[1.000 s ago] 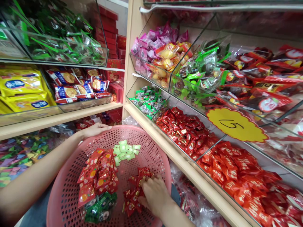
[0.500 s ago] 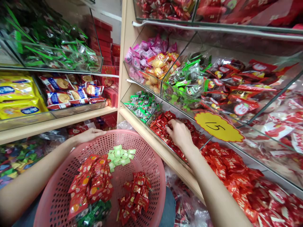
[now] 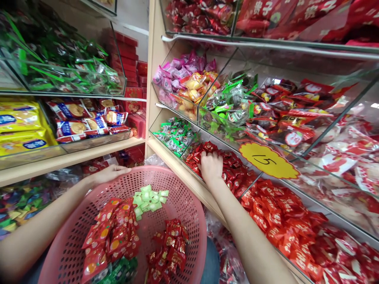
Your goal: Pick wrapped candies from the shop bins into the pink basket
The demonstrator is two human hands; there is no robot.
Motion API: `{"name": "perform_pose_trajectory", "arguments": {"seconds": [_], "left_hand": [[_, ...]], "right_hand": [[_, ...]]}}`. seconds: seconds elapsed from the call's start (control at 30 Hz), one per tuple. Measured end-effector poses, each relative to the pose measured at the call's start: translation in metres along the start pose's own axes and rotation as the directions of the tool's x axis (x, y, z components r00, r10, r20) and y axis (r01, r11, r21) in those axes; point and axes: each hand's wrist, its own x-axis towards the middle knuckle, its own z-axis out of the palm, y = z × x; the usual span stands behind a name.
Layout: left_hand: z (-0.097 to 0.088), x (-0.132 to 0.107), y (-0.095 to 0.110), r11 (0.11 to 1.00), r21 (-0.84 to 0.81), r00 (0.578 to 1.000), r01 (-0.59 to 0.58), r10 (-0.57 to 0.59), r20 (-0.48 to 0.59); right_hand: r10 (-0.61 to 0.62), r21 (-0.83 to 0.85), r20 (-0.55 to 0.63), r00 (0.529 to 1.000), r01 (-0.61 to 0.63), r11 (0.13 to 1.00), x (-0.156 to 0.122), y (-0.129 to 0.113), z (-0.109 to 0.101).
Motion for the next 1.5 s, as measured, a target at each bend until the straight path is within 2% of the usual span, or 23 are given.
{"name": "perform_pose_trajectory", "arguments": {"seconds": [0.33, 0.57, 0.77, 0.87, 0.93, 1.0, 1.07, 1.13, 1.2, 1.27, 1.37, 1.5], "left_hand": [[0.001, -0.007, 0.006, 0.995, -0.098, 0.998, 0.029, -0.023, 0.057], [0.001, -0.007, 0.009, 0.991, -0.124, 0.998, 0.059, -0.054, 0.04], [0.002, -0.004, 0.004, 0.988, -0.144, 0.996, 0.063, -0.053, 0.069], [0.002, -0.001, 0.0, 0.986, -0.155, 0.996, 0.056, -0.044, 0.078], [0.002, 0.0, -0.002, 0.986, -0.159, 0.996, 0.053, -0.04, 0.083], [0.002, 0.0, -0.002, 0.989, -0.139, 0.996, 0.047, -0.035, 0.084], [0.002, -0.001, -0.001, 0.993, -0.108, 0.996, 0.042, -0.033, 0.086], [0.002, -0.001, 0.0, 0.995, -0.09, 0.996, 0.044, -0.037, 0.085], [0.002, -0.002, 0.001, 0.995, -0.088, 0.996, 0.051, -0.044, 0.084], [0.002, -0.003, 0.001, 0.994, -0.097, 0.995, 0.056, -0.048, 0.083], [0.002, -0.003, 0.001, 0.993, -0.097, 0.996, 0.061, -0.053, 0.078], [0.002, -0.002, -0.001, 0.995, -0.083, 0.997, 0.053, -0.048, 0.063]], "right_hand": [[-0.025, 0.033, -0.007, 1.0, 0.025, 0.999, -0.005, 0.001, 0.005], [-0.063, 0.055, 0.002, 0.998, 0.063, 0.997, -0.002, 0.001, 0.003], [0.087, 0.27, -0.102, 0.991, -0.057, 0.961, -0.005, 0.018, -0.005], [0.139, 0.426, -0.202, 0.969, -0.04, 0.904, -0.016, 0.019, -0.026], [0.137, 0.532, -0.225, 0.965, 0.003, 0.847, -0.031, 0.012, -0.043], [0.037, 0.642, -0.178, 0.983, 0.088, 0.762, -0.051, -0.001, -0.054], [-0.174, 0.745, -0.043, 0.984, 0.148, 0.651, -0.074, -0.017, -0.054], [-0.38, 0.796, 0.124, 0.917, 0.137, 0.59, -0.096, -0.03, -0.044], [-0.484, 0.772, 0.282, 0.828, 0.104, 0.627, -0.115, -0.041, -0.028], [-0.503, 0.692, 0.397, 0.768, 0.109, 0.714, -0.13, -0.048, -0.014], [-0.496, 0.565, 0.452, 0.741, 0.192, 0.802, -0.147, -0.057, -0.004], [-0.508, 0.446, 0.495, 0.704, 0.295, 0.845, -0.159, -0.071, -0.011]]}}
